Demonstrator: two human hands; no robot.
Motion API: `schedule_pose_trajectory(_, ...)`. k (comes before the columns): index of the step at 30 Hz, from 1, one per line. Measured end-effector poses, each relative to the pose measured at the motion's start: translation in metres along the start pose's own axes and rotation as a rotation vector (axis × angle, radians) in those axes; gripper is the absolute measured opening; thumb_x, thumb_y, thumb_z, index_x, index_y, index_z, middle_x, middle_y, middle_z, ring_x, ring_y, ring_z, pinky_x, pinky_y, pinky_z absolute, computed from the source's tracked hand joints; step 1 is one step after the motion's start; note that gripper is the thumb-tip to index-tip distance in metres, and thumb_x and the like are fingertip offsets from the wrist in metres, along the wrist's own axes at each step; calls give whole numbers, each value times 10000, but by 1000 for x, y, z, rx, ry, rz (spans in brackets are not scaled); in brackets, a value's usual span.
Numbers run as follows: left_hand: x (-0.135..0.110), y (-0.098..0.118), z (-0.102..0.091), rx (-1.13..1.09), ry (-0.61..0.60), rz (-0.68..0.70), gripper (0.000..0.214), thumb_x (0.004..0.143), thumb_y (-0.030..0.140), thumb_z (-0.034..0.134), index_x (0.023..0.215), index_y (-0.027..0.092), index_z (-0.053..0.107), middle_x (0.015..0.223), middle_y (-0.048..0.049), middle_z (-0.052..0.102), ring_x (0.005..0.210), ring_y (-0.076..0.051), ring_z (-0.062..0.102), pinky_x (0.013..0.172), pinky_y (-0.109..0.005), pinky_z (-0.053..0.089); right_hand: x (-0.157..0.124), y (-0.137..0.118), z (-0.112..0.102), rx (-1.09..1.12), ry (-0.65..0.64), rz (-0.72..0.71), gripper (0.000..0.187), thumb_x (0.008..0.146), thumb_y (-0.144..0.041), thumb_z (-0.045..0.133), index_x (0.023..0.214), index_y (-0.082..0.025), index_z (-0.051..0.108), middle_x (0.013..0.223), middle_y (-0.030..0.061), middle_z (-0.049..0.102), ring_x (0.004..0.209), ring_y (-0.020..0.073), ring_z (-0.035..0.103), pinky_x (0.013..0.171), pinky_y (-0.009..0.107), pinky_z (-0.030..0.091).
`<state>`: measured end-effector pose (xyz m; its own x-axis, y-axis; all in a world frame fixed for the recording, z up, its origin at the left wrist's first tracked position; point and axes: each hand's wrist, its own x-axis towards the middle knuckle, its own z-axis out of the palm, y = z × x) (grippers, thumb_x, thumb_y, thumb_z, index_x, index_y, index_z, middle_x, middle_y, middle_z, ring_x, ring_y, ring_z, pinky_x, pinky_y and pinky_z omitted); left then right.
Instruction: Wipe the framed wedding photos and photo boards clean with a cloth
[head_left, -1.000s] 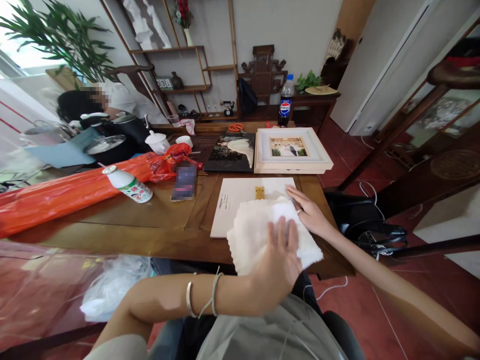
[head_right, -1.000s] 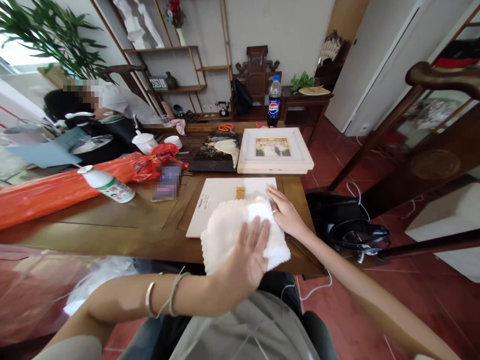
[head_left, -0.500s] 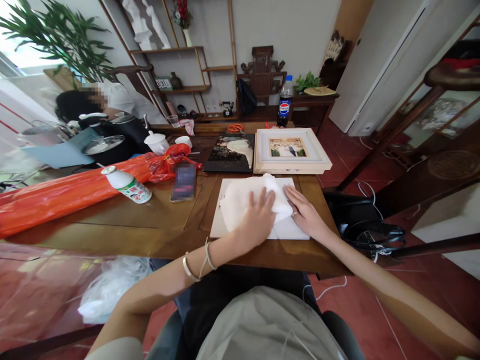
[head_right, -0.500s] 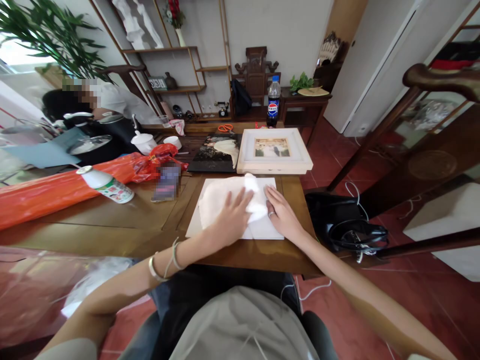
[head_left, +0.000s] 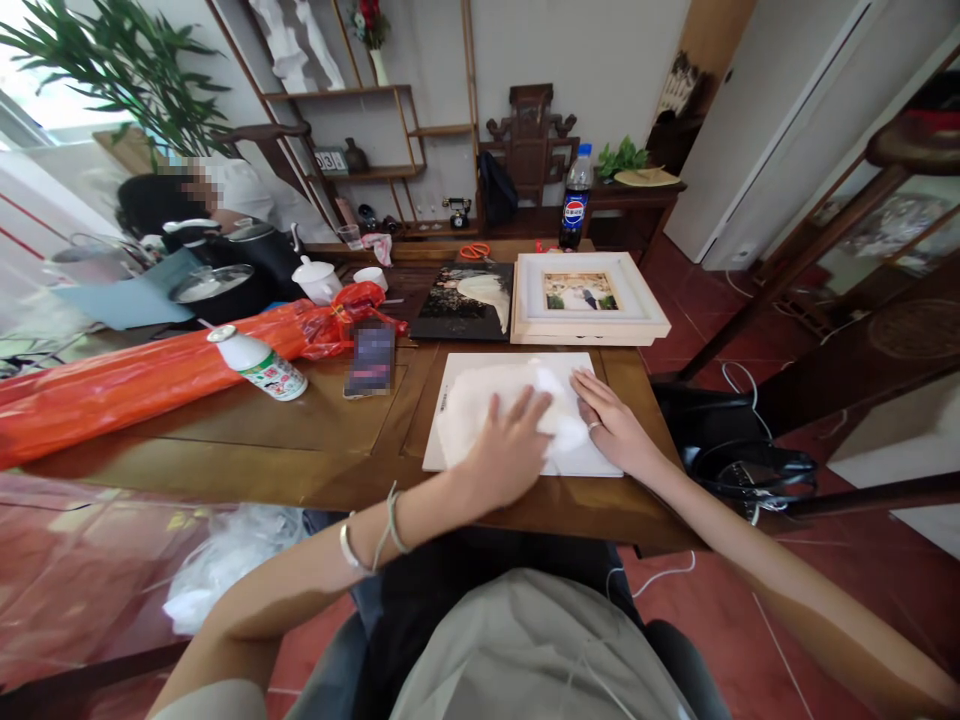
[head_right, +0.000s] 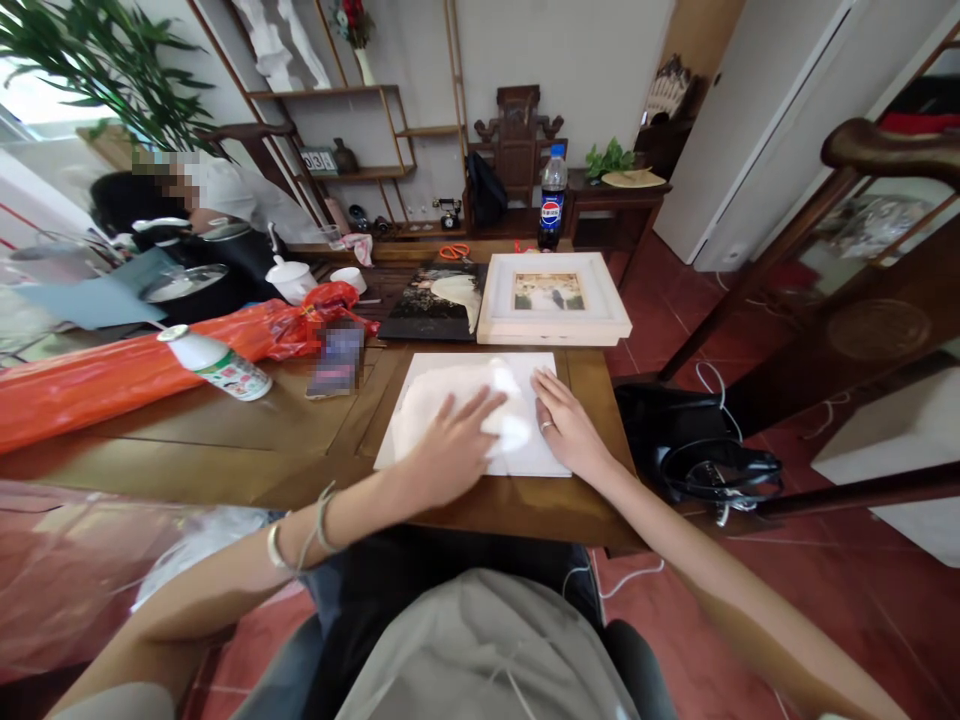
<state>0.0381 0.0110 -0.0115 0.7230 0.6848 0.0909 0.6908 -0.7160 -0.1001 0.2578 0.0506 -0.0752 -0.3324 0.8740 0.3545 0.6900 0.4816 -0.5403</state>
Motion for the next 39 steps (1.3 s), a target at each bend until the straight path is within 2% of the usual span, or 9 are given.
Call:
schedule_pose_trajectory(3, 18, -38, 4, -55, 28, 48, 252, 956, 249, 481, 1097, 145, 662, 1519, -132, 344, 1413, -310, 291, 1092, -549, 331, -1, 0, 0, -21, 1, -2, 502, 951, -238, 339, 1418, -81, 437, 1504, 145, 389, 1435, 247, 289, 1188, 484, 261)
schedule_pose_trajectory(5, 19, -47, 7, -67, 39, 73, 249, 957, 247, 485, 1074, 125, 667, 1523, -145, 331, 1423, -304, 266, 1115, -529, 302, -1, 1, 0, -21, 2, 1, 500, 952, -234, 339, 1424, -100, 433, 1506, 132, 390, 1434, 245, 291, 1187, 488, 264)
schedule_pose_trajectory(12, -36, 13, 11, -122, 126, 228, 151, 866, 199, 604, 787, 138, 719, 1495, -179, 365, 1410, -406, 237, 1114, -621, 252, -1, 2, 1, -5, 1, 7, 496, 947, -232, 352, 1435, -182, 425, 1508, 80, 401, 1430, 239, 301, 1180, 506, 274)
schedule_pose_trajectory(15, -54, 22, 8, -162, 134, 314, 138, 863, 202, 604, 810, 163, 726, 1499, -158, 366, 1415, -376, 247, 1133, -601, 235, 0, 3, 1, -2, -3, 4, 494, 955, -252, 349, 1433, -160, 427, 1504, 97, 406, 1428, 240, 305, 1178, 494, 283)
schedule_pose_trajectory(18, -50, 2, 7, -167, 82, 291, 152, 877, 200, 576, 884, 170, 725, 1522, -141, 332, 1431, -323, 235, 1154, -544, 233, 0, 3, 1, -13, 2, -1, 494, 949, -246, 354, 1421, -132, 444, 1498, 115, 412, 1427, 246, 309, 1183, 488, 273)
schedule_pose_trajectory(25, -1, -72, 19, -44, 41, 77, 249, 929, 200, 509, 1091, 109, 674, 1538, -144, 292, 1434, -287, 242, 1145, -481, 273, 0, -2, 0, -18, 10, 25, 485, 956, -266, 350, 1420, -167, 449, 1495, 94, 421, 1418, 246, 328, 1181, 497, 276)
schedule_pose_trajectory(28, 6, -82, 25, 0, 31, 54, 238, 938, 238, 515, 1050, 122, 690, 1545, -132, 280, 1439, -298, 225, 1144, -509, 262, 0, -3, -1, -22, 7, 31, 485, 961, -279, 342, 1423, -169, 445, 1497, 93, 417, 1418, 243, 328, 1182, 501, 272)
schedule_pose_trajectory(36, -58, -24, 19, -53, 124, 181, 169, 875, 198, 591, 777, 135, 713, 1530, -146, 311, 1430, -359, 215, 1150, -557, 227, -1, -3, -1, -36, -5, 30, 497, 971, -297, 323, 1401, -88, 460, 1490, 147, 417, 1423, 230, 319, 1187, 468, 269)
schedule_pose_trajectory(39, -79, -15, 12, -118, 139, 226, 153, 854, 183, 611, 744, 142, 708, 1535, -131, 305, 1433, -346, 215, 1167, -544, 206, 0, -3, -2, -34, -10, 30, 496, 973, -311, 325, 1409, -110, 454, 1494, 134, 413, 1425, 230, 315, 1185, 481, 271)
